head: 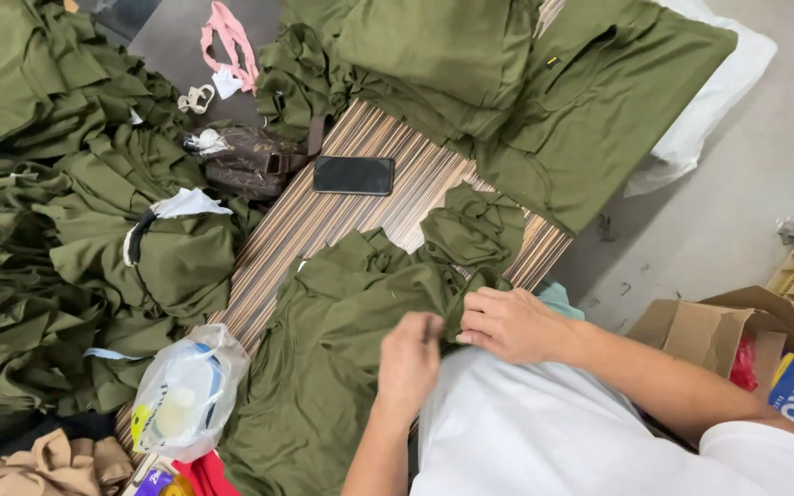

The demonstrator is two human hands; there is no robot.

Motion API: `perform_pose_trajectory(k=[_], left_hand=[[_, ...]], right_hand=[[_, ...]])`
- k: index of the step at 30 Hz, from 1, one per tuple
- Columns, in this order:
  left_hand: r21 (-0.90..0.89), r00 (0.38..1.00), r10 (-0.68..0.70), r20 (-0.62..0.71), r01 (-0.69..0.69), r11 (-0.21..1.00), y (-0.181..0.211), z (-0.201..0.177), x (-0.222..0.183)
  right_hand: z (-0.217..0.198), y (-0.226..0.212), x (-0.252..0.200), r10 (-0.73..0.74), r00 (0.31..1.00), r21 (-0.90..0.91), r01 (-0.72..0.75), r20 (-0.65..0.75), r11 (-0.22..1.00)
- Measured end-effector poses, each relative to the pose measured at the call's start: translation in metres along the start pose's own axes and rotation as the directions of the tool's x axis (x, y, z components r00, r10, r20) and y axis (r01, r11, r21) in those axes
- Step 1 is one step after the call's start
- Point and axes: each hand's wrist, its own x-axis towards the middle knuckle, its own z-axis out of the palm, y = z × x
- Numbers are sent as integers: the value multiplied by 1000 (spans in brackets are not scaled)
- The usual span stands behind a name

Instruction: Trimming loose threads from olive green shirts using a small hand tool on a work table in a factory setting.

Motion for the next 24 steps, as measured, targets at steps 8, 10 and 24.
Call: perform_pose_trajectory(k=[8,10,24], left_hand=[[132,820,232,524,-347,929,32,-48,2],[144,826,203,526,-322,936,28,-65,-1],[264,889,-17,458,-117,957,29,-45,8]], right_hand=[[-20,19,-6,-31,988,171,5,148,985],[-17,34,-14,-28,990,231,-4,135,973],[14,-11,16,-200,979,223,186,41,957]])
